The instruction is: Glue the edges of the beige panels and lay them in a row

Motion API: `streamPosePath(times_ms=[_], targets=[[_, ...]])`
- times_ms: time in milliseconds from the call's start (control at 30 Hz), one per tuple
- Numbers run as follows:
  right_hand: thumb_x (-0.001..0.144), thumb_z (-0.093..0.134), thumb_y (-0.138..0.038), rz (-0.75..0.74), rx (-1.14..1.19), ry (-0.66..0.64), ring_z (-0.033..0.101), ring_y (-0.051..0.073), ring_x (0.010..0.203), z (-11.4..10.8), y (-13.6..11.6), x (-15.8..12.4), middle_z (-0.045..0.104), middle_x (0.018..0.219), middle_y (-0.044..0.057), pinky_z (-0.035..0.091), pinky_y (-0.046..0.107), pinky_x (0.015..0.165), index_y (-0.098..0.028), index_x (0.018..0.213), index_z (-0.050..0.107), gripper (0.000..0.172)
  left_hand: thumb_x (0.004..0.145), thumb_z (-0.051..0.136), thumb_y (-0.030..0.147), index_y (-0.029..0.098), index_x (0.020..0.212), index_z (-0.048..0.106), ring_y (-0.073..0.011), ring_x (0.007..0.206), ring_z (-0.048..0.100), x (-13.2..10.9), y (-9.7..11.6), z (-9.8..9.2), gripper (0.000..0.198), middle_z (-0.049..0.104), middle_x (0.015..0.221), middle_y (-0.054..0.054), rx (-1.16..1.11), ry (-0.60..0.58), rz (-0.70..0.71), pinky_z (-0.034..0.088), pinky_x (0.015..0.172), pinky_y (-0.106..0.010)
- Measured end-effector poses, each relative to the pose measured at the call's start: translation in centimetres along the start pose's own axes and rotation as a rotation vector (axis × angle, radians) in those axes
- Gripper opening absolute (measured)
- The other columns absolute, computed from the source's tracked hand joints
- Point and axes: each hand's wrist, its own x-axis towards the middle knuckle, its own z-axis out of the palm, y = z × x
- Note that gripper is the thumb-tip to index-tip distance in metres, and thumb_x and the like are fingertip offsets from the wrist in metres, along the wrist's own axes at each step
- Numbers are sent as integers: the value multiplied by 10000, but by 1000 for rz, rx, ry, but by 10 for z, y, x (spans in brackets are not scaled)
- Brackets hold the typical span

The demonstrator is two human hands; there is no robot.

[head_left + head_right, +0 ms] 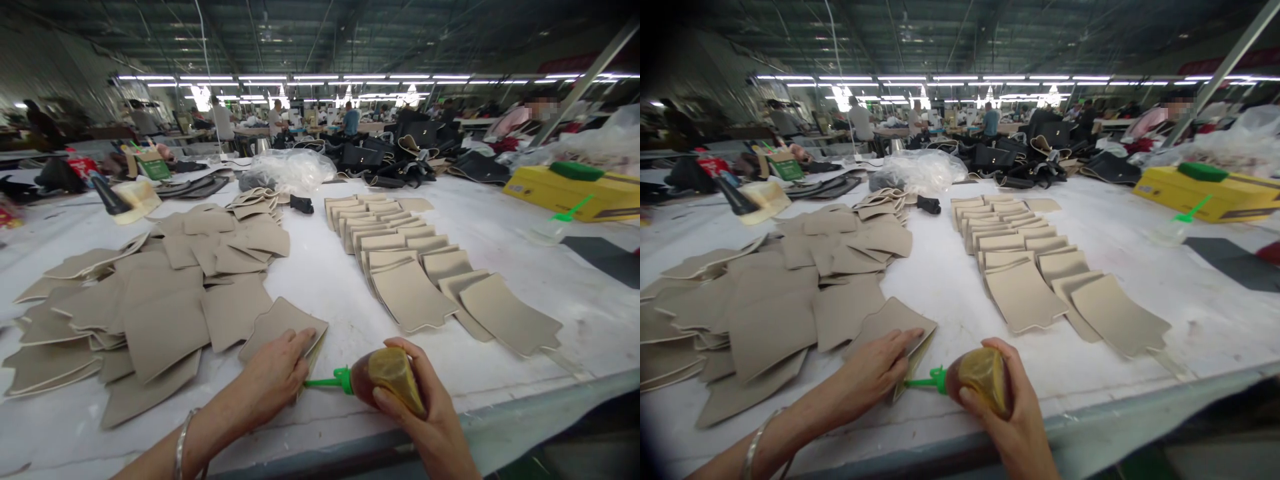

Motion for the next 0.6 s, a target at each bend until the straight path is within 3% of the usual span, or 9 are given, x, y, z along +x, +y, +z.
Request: streamPosePath(times_ms=[167,400,600], targets=[[723,726,-492,79,59,-30,613,245,809,1,4,-14,635,927,6,489,304,731,-269,1187,518,555,878,336,183,193,1342,480,-219,986,616,-2,0,2,487,613,1045,-81,-23,20,7,451,931,-348],[730,740,-480,91,84,56,595,235,876,1,-1,-6,618,956,1,475,291,782,-272,1181,492,556,887,328,180,165,1369,462,-231,1010,611,-3,3,0,501,610,1078,-104,-9,9,-10,447,947,-363],[728,744,-483,91,97,-16,602,225,826,0,8,-12,631,951,2,480,288,751,-277,1194,511,560,888,329,181,173,1376,463,-220,982,618,-4,1,2,506,614,1049,-92,-36,30,-1,456,922,-346]])
